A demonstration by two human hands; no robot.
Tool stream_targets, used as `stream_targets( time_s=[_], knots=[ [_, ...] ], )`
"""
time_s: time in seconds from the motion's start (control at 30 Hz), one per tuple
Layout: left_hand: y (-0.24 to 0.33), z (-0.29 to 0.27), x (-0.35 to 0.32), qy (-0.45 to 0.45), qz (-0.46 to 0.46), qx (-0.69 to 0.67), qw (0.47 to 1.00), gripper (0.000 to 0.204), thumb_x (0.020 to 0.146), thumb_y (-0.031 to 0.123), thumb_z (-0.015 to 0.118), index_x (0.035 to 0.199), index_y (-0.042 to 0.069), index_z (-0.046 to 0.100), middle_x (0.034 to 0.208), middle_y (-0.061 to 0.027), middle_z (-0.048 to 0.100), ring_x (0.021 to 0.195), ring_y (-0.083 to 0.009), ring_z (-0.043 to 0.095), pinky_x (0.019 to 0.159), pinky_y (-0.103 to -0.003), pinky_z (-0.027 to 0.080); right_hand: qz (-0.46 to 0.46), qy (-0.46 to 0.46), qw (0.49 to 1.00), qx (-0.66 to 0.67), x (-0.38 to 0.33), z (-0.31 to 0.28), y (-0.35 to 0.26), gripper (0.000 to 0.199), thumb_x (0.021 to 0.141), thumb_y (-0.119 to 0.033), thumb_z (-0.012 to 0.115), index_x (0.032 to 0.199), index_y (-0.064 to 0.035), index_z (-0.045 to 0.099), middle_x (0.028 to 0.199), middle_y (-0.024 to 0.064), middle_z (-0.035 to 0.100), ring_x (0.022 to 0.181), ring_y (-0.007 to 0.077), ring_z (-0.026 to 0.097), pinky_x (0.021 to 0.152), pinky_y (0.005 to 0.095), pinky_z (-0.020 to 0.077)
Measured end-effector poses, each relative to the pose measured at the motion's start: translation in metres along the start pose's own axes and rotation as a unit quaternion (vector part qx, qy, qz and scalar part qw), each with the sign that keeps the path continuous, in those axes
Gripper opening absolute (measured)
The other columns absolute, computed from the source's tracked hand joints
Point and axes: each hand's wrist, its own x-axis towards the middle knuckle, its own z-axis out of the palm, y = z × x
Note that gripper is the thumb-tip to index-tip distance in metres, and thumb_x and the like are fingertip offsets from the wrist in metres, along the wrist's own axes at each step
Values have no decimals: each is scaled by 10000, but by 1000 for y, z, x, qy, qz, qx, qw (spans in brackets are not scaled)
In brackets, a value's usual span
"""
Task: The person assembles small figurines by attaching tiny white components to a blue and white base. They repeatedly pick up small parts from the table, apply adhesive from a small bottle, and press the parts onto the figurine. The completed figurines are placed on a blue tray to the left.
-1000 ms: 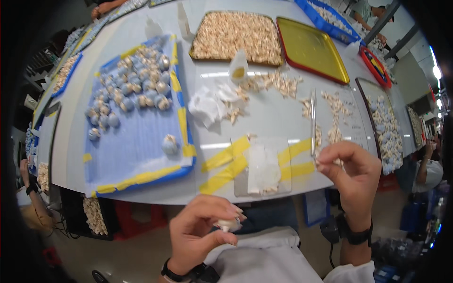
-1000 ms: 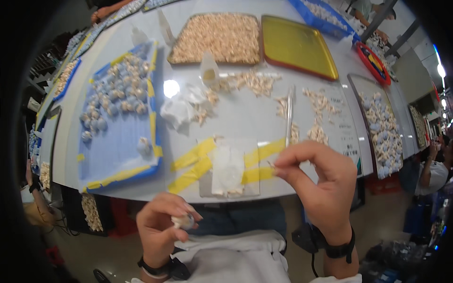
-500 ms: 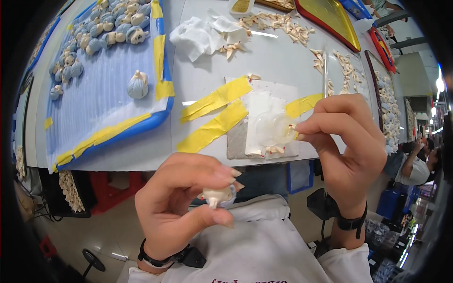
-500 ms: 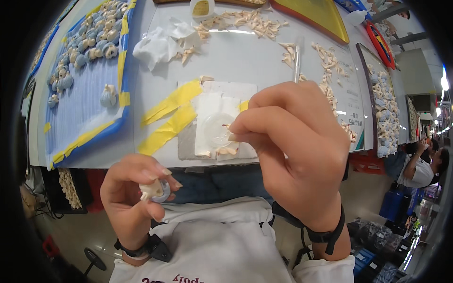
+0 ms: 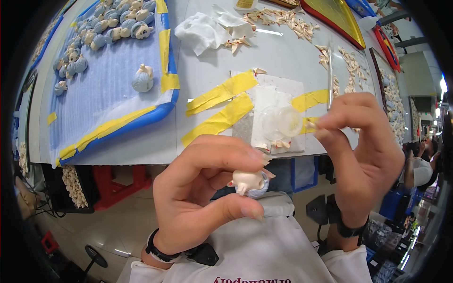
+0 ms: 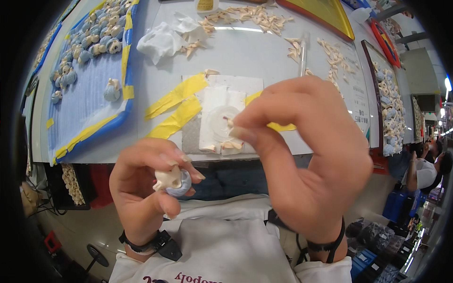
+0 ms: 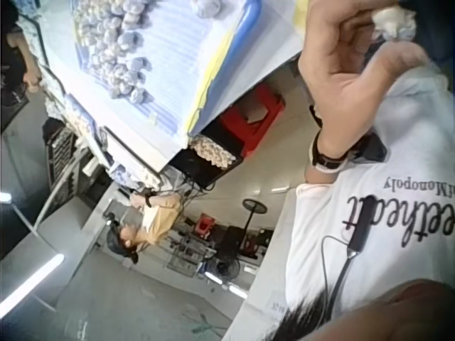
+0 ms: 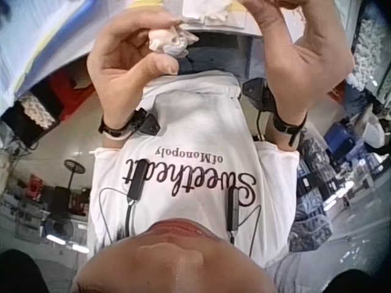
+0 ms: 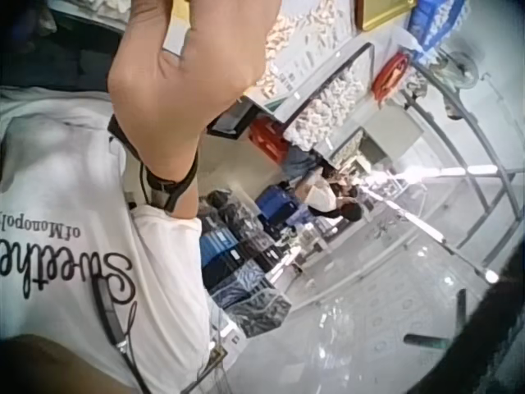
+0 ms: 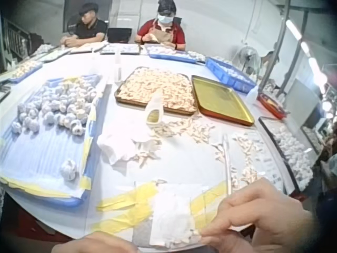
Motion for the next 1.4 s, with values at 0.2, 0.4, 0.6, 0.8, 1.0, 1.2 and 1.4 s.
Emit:
stream_targets(
  time_s=[0.2,0.4,0.6,0.8,1.0,1.2,1.4],
  knots=[
    [11,14,-1,53,-87,-10,995,574,595,314,813,979,-1,525,923,-109,540,794,-188,592,677,-259,483,95,-15,976,195,-22,7,-21,153,741,-51,684,809,5,559,812,99,509,711,117,473,642,212,369],
    [5,11,-6,18,-33,28,999,594,584,337,816,977,-18,546,895,-85,553,792,-142,569,691,-225,440,105,6,977,188,-31,17,-26,129,700,2,697,787,-19,604,782,97,530,678,120,482,594,221,369],
    [3,4,-10,-13,17,111,994,588,568,348,815,947,-36,582,854,-78,558,732,-125,547,640,-209,409,14,13,997,76,-28,13,-24,229,577,53,716,767,-44,635,737,76,558,643,149,506,560,233,374],
    [8,11,-7,-32,87,213,973,443,571,128,805,940,-26,615,860,-88,569,724,-157,555,636,-232,452,44,-67,989,126,-28,-7,-19,248,632,-12,745,855,-35,638,841,100,577,688,147,540,605,245,427],
    [-2,28,7,-126,276,394,868,410,622,182,777,948,9,597,919,-121,571,796,-236,554,694,-311,464,219,-115,912,328,-37,-13,-21,492,714,-89,740,1127,34,503,1005,122,580,864,155,593,747,255,481],
    [34,-20,14,56,255,594,761,369,786,146,659,1105,20,525,1092,-166,527,1007,-261,510,869,-359,407,297,202,932,47,-43,-118,42,201,808,-42,554,1004,-5,576,789,-15,545,639,22,454,551,149,360],
    [63,-58,52,48,183,747,638,301,882,151,495,1158,35,527,1251,-119,485,1186,-271,425,1006,-375,300,249,12,904,-348,-87,-204,132,178,743,-20,541,910,-39,598,863,61,557,714,180,534,666,275,432]
  ],
)
